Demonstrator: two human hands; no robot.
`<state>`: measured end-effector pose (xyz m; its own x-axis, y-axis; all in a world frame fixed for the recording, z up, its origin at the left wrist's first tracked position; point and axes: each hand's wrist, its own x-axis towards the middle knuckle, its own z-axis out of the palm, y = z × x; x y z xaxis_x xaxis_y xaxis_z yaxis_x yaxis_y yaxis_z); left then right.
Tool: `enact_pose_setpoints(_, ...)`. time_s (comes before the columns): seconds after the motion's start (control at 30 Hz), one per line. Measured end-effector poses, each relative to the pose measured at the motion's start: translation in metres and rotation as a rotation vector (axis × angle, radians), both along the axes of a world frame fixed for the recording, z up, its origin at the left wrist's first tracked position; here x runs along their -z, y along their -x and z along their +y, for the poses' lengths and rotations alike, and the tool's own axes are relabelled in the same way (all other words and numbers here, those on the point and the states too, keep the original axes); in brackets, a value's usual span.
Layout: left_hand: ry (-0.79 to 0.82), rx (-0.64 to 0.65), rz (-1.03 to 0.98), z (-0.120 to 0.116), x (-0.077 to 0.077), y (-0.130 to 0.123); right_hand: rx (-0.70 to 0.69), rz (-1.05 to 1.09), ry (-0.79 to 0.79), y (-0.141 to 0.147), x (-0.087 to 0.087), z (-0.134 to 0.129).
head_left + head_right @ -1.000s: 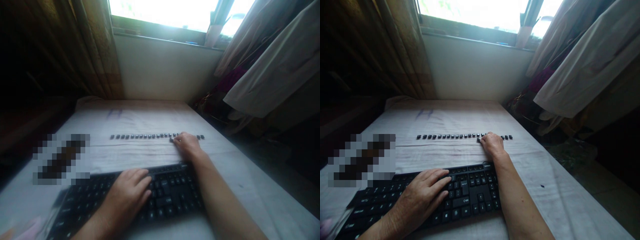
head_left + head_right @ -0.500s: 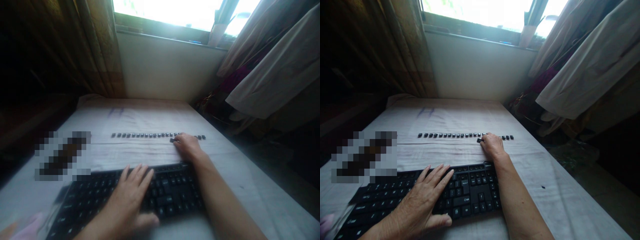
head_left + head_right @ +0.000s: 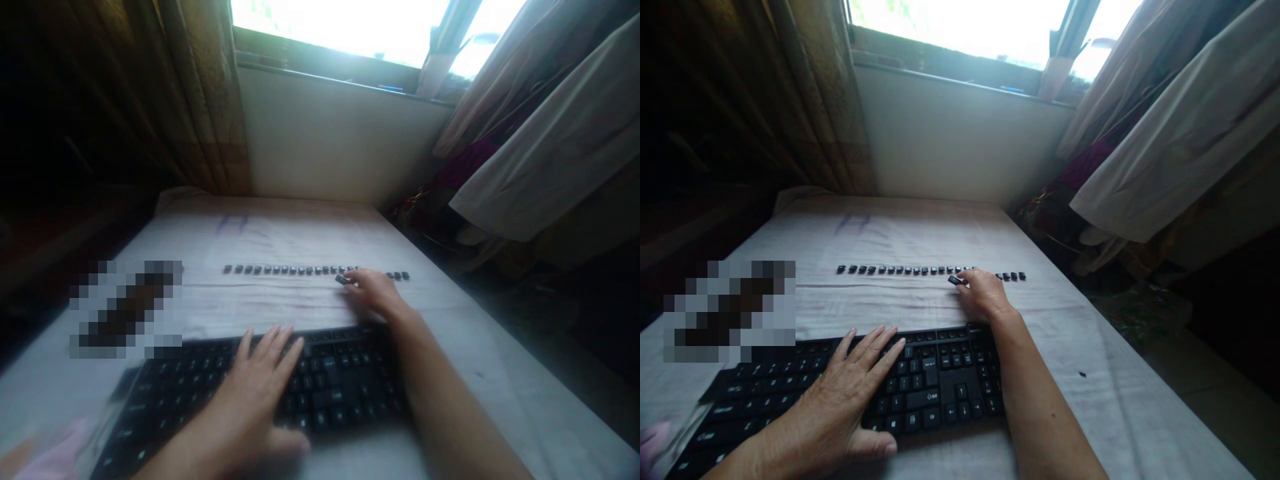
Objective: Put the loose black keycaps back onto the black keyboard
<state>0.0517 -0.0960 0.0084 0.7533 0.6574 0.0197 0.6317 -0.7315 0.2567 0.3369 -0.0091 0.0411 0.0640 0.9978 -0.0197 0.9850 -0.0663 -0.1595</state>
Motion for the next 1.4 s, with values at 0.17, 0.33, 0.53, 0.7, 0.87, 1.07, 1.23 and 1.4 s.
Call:
enact_pose_setpoints(0.17, 0.054, -0.023, 0.049, -0.001, -0.008, -0.003, -0.054, 0.096, -0.026, 0.009, -0.016, -0.014)
enact_pose_setpoints(0.33, 0.026, -0.021, 0.061, -0.005, -0.008, -0.003, -0.273, 0.374, -0.039, 0.019, -0.016, -0.057)
enact_pose_setpoints(0.53, -0.027, 0.009, -0.007, -0.008, 0.002, 0.0, -0.387, 0.501, -0.065, 0.026, 0.008, -0.097)
enact_pose_setpoints(0.7, 0.068, -0.009, 0.036, -0.007, -0.002, 0.001, -0.456, 0.523, -0.141, 0.03, 0.017, -0.095)
enact_pose_setpoints(0.87, 0.106, -0.026, 0.069, -0.007, -0.008, -0.002, -0.506, 0.526, -0.222, 0.032, 0.024, -0.096)
enact_pose_setpoints(1.07, 0.119, -0.01, 0.076, -0.005, -0.012, -0.004, -0.55, 0.427, -0.295, 0.032, 0.028, -0.096)
enact_pose_setpoints(1.23, 0.086, 0.038, 0.054, -0.006, -0.005, -0.006, -0.543, 0.398, -0.308, 0.033, 0.027, -0.097)
enact_pose_setpoints(1.4, 0.05, 0.044, 0.048, -0.005, -0.002, -0.008, -0.548, 0.407, -0.274, 0.032, 0.024, -0.098)
